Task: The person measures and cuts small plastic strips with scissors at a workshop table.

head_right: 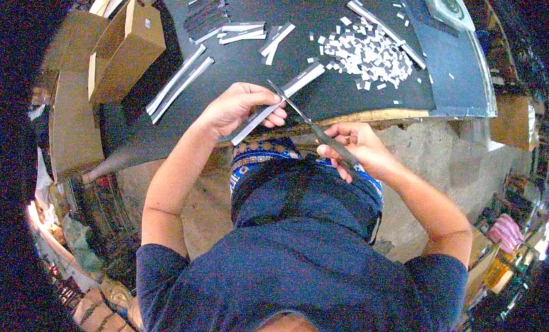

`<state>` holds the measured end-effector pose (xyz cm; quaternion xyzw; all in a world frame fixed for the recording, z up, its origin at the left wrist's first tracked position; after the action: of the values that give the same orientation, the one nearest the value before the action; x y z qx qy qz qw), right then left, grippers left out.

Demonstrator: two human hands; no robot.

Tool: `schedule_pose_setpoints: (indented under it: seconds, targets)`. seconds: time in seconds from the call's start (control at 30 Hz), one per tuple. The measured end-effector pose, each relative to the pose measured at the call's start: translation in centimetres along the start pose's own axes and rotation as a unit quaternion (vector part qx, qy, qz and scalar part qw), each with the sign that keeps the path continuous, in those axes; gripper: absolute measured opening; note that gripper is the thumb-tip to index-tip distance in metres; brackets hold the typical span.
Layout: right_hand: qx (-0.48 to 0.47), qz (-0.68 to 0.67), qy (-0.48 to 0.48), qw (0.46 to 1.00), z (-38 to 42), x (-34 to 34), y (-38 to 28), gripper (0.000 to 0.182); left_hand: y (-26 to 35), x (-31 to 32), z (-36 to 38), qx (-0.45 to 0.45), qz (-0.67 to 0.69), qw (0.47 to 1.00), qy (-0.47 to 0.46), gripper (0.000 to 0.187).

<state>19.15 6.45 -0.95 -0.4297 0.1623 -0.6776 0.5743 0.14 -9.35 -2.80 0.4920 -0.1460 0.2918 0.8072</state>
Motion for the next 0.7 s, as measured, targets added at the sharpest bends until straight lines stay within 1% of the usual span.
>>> schedule_pose_setpoints:
  seconds: [0.1, 0.2, 0.53, 0.7]
  targets:
    - [-0.016, -0.009, -0.002, 1.0, -0.49, 0.46, -0.08, 0.036, 0.28, 0.2, -0.09, -0.009, 0.016, 1.0, 0.012, 0.021]
    - [-0.028, -0.008, -0.002, 1.0, -0.86, 0.6, -0.15, 0.036, 0.17, 0.04, -0.08, -0.011, -0.008, 1.0, -0.001, 0.023]
    - [-0.037, 0.015, 0.01, 0.999, -0.85, 0.97, -0.52, 0.038, -0.01, -0.17, -0.2, -0.008, -0.002, 1.0, 0.001, 0.022]
    - [-0.041, 0.009, 0.007, 0.999, -0.81, 0.9, -0.29, 0.036, 0.0, -0.17, -0.2, -0.012, 0.004, 1.0, 0.0, 0.022]
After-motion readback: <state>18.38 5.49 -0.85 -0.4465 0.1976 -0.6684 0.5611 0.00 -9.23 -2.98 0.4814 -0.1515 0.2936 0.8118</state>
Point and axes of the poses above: each hand's wrist, its own z-axis away from the middle knuckle, its own x-axis out of the palm, y = z × x, the point moved 3 cm from there along -z, towards the middle knuckle, and after that the axes turned 13 degrees about -y, right-handed, at the moved point
